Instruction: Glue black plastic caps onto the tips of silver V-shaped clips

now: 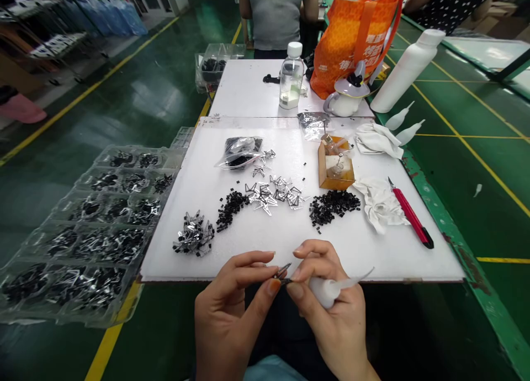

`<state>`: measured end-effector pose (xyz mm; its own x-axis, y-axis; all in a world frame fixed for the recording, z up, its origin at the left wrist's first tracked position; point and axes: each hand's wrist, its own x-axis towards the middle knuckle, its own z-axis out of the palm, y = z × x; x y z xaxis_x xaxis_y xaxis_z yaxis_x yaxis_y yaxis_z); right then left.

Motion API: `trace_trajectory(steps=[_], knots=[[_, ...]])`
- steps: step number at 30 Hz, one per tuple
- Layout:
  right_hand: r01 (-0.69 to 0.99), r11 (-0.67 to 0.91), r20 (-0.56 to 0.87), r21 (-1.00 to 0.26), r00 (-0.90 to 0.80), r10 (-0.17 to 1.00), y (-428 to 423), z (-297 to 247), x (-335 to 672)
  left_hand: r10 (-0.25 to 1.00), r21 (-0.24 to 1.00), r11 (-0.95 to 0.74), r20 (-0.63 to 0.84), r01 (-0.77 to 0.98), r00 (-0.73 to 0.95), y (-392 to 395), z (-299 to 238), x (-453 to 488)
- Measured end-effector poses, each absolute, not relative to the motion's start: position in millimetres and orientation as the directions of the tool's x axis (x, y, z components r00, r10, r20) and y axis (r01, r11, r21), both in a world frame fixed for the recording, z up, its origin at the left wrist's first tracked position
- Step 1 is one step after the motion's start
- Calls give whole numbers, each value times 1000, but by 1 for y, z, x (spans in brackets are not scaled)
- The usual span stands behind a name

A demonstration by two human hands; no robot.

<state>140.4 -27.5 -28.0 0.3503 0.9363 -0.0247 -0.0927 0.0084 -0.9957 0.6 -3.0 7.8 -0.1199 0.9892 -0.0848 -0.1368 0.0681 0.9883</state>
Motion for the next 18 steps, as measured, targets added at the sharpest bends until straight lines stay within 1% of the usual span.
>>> trace_trajectory(steps=[2,4,12,18], knots=[[-35,40,26,-999,330,944,-26,-29,141,990,989,62,-77,-135,-115,-3,7,1],[-11,46,40,-999,312,949,-25,-30,141,991,989,61,-76,-136,-106,-3,7,1],[18,59,62,-998,279,958,-27,-33,143,996,990,59,-68,-131,-65,-2,6,0],[24,86,89,-996,274,958,-24,-33,143,1000,995,14,-12,-101,20,0,4,-5]])
